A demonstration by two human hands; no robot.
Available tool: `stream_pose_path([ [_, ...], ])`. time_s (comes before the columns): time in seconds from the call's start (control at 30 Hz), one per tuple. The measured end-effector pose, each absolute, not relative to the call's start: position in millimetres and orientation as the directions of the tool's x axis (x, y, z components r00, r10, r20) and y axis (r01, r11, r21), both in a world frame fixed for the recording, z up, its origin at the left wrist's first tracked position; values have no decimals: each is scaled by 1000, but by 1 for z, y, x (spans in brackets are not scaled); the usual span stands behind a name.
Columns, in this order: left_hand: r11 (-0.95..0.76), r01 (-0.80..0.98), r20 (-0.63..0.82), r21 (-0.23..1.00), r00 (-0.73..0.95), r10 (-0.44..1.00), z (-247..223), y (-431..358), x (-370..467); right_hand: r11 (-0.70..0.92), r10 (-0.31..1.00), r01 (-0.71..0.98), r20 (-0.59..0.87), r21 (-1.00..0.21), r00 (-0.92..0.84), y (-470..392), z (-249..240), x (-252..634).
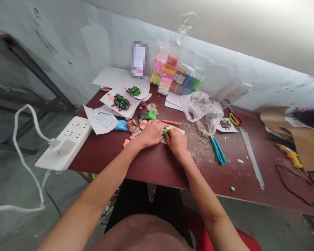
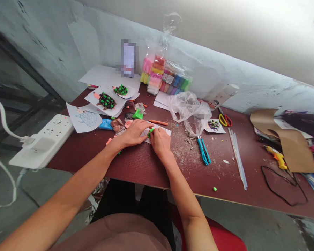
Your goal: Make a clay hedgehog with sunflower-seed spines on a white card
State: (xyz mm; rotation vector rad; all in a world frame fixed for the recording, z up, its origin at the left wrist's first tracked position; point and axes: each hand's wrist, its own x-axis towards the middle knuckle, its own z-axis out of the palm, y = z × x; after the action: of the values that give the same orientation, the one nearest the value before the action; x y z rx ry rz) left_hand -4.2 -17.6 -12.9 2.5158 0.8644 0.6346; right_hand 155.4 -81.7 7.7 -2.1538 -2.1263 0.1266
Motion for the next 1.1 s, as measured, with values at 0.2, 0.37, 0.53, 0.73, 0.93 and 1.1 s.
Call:
stream_pose_path([
  [0.2, -739, 539, 233, 405, 721, 653, -10, -18, -2, -21, 1000, 993, 6, -117, 21, -81, 4, 155],
  [0.37, -758, 570, 201, 317, 741, 641, -8, -19, -2, 12, 998, 982, 58, -186, -2, -83, -1, 159],
  [0.53, -765, 582, 200, 275, 744, 638, -7, -20, -1, 33, 991, 923, 129, -384, 18, -83, -4, 163],
  [0.73, -768, 572, 215, 288, 743, 634, -6, -21, -1, 42, 951, 748, 256, -662, 173, -84, -1, 168],
  [0.93, -767, 559, 197, 315, 752, 629, -5, -17, 1, 17, 977, 399, 101, -917, 190, -82, -4, 180],
  [1.1, -731, 567, 212, 379, 716, 665, -7, -15, 1, 9, 976, 599, 137, -801, 168, -88, -2, 189],
])
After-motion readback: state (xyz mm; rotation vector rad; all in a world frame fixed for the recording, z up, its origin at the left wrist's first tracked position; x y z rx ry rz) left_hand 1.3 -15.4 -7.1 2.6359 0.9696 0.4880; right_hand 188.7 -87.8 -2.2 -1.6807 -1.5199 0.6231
